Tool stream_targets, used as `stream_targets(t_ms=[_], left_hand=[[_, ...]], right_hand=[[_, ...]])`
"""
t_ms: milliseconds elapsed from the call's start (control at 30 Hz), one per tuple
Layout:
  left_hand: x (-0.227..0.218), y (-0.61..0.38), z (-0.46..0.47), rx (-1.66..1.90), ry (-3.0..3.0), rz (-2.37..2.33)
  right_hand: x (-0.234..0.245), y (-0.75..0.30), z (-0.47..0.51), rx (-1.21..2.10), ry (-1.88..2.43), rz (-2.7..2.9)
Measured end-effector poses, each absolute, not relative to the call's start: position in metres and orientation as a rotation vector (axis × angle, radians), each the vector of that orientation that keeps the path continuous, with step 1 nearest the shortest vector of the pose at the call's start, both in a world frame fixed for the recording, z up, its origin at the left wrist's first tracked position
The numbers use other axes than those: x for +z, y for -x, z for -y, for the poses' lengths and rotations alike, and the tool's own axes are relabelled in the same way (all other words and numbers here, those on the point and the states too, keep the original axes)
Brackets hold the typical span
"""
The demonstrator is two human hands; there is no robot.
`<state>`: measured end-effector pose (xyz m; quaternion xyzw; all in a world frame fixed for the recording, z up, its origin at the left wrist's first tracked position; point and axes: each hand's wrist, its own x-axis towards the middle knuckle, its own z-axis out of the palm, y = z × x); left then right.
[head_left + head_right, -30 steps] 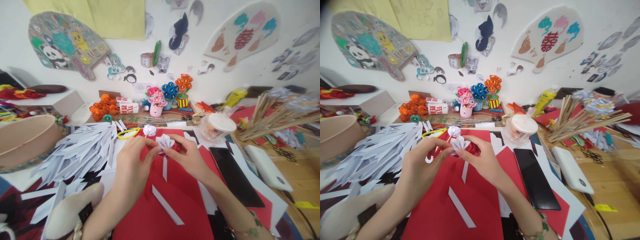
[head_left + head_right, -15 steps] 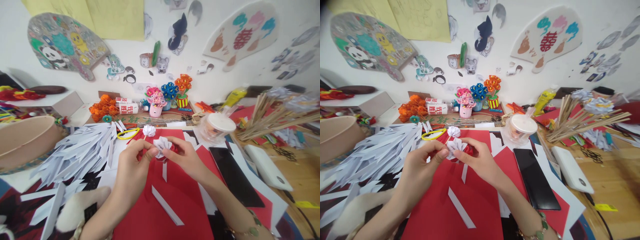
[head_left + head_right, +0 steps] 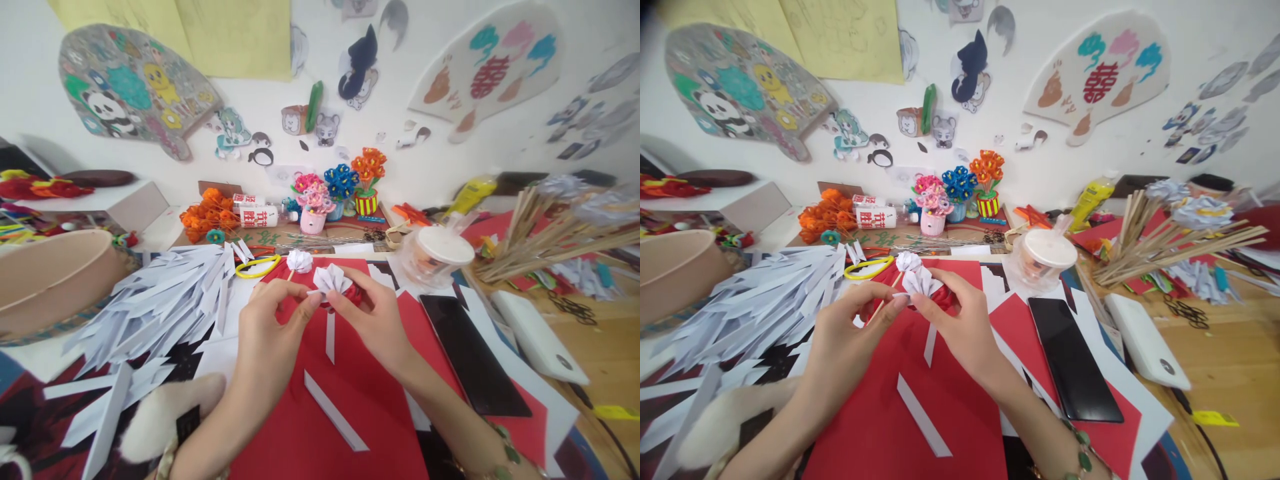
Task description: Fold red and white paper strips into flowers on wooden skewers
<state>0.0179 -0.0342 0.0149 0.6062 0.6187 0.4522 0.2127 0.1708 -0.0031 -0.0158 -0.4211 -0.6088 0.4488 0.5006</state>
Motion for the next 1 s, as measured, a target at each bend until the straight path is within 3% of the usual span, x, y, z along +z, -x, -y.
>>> stream_targets(t_ms=[167,433,733,1000], left_hand=[[0.0148,-0.0183,0.0342,1.258,-1.657,-1.689],[0.0122,-0.0183,0.0364,1.330,-1.784,-1.574],[0.0127,-0.0174,0.0347,1.340,-1.872,-1.583],[0.0189,-0.0163,0.0356,1.278,-1.769,-1.560]], right_hand=[[-0.0169,-0.1685,0.0016,1.192,1.040,1.420],[-0.0120,-0.1662,0.0035,1.724,0.804,1.185],[-0.0102,-0.1642,0.0041,1.368,0.893,1.249],[-0.0120,-0.1681,0.0027,1.702,0.833,1.159]])
